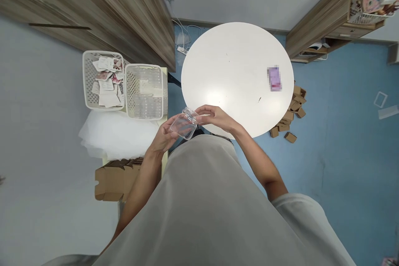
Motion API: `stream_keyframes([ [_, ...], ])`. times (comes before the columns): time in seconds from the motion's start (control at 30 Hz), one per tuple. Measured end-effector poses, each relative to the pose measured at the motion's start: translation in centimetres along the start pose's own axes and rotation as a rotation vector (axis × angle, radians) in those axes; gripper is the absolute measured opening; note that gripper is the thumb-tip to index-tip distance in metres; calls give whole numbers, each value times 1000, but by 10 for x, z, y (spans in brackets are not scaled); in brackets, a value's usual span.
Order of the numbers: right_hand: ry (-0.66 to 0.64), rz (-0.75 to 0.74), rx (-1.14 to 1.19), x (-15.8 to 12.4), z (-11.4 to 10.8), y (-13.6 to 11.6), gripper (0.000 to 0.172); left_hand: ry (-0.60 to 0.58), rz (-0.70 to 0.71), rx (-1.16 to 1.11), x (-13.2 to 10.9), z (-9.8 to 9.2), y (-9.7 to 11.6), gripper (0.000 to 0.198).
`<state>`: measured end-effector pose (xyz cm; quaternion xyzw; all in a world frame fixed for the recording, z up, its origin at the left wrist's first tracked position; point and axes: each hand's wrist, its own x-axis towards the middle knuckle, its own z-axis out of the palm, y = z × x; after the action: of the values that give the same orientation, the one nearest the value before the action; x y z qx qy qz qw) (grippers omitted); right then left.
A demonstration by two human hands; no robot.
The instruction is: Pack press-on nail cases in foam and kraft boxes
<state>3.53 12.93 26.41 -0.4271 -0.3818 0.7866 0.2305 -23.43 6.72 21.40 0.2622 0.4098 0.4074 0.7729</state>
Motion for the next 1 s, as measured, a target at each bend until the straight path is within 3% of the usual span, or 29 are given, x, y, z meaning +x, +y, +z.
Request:
stream_keyframes([
  [0.23,185,-101,-11,15,12,-19,50,-28,3,30,-6,5,11,93],
  [0.4,221,-143,-60,24,16,-18,48,-40,-6,70,-8,11,7,102],
  [0.73,284,-55,-59,27,17,2,46,-38,78,182,-6,15,4,93],
  [0.87,324,-25,22,29,19,17,39,-39,147,336,-4,18,7,89],
  [1.0,326,-7,241,37,28,33,35,-46,251,599,-5,35,12,75],
])
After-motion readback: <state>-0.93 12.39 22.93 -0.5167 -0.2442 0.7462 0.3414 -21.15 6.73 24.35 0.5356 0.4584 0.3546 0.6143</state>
